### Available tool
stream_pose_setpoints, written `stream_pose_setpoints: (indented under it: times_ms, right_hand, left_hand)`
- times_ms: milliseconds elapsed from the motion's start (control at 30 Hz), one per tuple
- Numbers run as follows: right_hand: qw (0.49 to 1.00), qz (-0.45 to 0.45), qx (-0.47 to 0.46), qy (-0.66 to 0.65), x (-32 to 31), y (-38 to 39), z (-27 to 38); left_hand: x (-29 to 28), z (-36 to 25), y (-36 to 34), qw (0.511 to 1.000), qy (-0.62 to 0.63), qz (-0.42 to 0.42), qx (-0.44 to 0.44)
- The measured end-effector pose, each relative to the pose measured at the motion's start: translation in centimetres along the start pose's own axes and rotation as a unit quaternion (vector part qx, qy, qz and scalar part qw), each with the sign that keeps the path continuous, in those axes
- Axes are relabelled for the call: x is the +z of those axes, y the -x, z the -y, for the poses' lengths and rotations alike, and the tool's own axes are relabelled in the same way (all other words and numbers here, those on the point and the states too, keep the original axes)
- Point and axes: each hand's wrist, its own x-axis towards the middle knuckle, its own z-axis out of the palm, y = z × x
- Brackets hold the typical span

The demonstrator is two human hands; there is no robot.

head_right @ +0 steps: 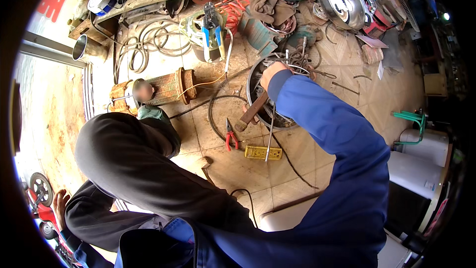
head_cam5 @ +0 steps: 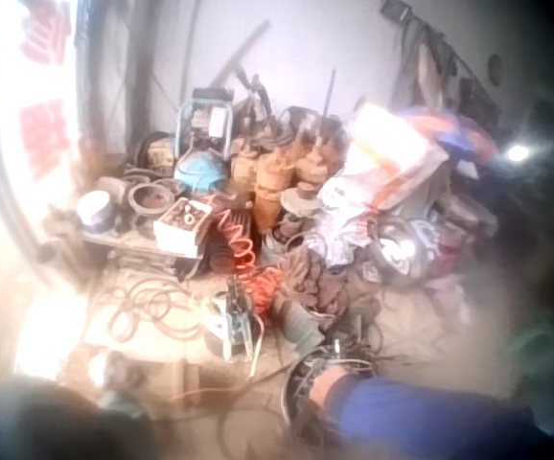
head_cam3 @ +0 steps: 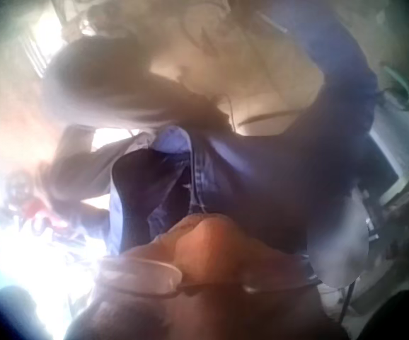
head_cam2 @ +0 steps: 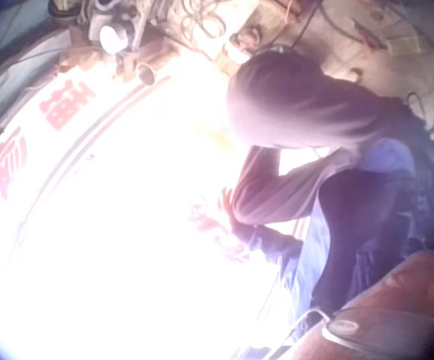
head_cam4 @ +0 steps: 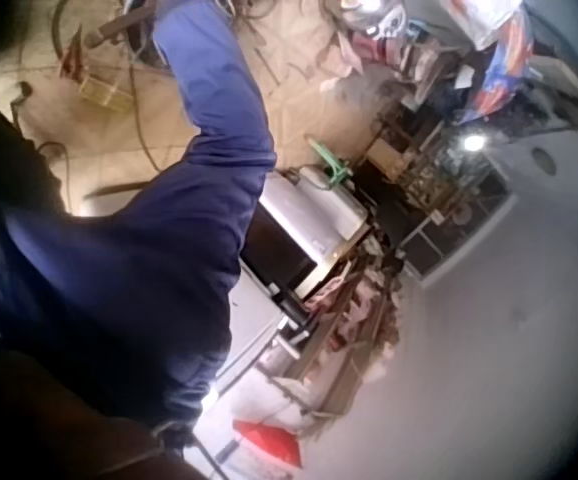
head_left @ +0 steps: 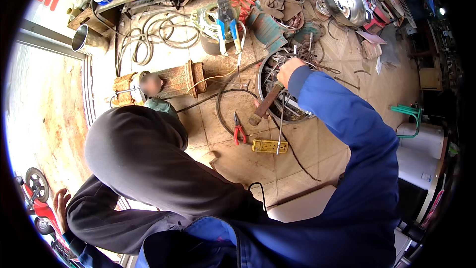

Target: The person sits on the floor of a workshop and uses pliers to manipulate a small metal component. They then reach into a bucket of scrap metal to retrieve a metal rod and a small white box containing various hardware parts, which they inspect.

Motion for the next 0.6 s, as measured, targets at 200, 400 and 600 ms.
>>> stream_pose_setpoints:
  times_ms: [200,400,600]
  right_hand:
    - [0.986,-0.080,-0.051,-0.137,-1.2,1.8,-2.4]
    - [0.980,-0.051,-0.095,-0.166,-6.4,-0.7,-1.2]
    - [0.813,-0.224,0.037,-0.536,-2.6,-3.2,-0.7]
  left_hand:
    - [-2.3,2.2,-1.2,0.999,0.012,0.020,-0.023]
    - [-2.9,3.1,-1.4,1.000,0.009,0.019,-0.015]
    - [-3.4,3.7,-1.2,1.000,0.007,0.017,-0.011]
